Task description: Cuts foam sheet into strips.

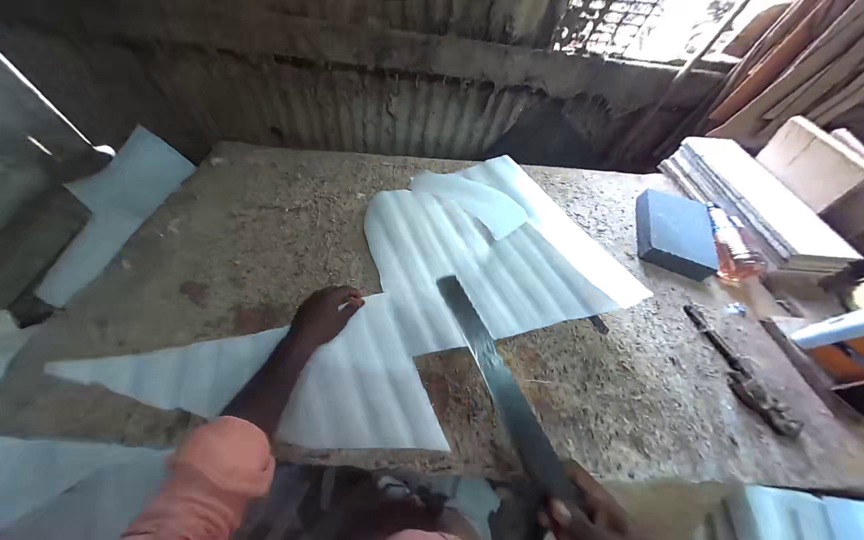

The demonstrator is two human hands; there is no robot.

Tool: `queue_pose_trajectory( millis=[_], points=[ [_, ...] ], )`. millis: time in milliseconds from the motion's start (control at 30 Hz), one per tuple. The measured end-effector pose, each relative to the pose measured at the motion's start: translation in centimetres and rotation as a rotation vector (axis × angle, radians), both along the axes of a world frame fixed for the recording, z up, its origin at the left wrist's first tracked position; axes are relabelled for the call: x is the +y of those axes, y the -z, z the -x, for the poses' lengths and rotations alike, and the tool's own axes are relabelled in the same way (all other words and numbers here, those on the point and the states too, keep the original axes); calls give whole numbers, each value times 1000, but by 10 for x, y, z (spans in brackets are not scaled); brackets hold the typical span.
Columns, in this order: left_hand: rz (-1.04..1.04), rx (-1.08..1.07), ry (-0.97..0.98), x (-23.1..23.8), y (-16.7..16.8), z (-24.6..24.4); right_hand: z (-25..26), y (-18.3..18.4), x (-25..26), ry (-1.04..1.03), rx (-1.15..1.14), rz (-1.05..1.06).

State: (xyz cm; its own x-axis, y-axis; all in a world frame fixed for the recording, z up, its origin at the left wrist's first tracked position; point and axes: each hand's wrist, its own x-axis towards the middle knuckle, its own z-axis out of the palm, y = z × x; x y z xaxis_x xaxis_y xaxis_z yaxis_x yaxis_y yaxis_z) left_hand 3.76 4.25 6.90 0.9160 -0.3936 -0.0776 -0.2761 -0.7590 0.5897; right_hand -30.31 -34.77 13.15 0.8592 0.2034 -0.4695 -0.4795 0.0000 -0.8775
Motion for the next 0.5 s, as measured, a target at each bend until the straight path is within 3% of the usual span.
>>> queue_pose_trajectory(
  millis=[100,200,300,400,500],
  points=[
    [62,83,38,18,-33,3,-52,17,56,93,-97,114],
    [-204,195,88,37,-16,0,-74,44,93,28,-94,401],
    [-383,129,28,32,8,-3,-75,68,113,-56,-143,704],
    [-195,187,-67,11,21,-26,-69,66,129,-32,-189,893],
    [78,304,-167,-17,25,-66,-69,66,134,-12,-187,915]
  ],
)
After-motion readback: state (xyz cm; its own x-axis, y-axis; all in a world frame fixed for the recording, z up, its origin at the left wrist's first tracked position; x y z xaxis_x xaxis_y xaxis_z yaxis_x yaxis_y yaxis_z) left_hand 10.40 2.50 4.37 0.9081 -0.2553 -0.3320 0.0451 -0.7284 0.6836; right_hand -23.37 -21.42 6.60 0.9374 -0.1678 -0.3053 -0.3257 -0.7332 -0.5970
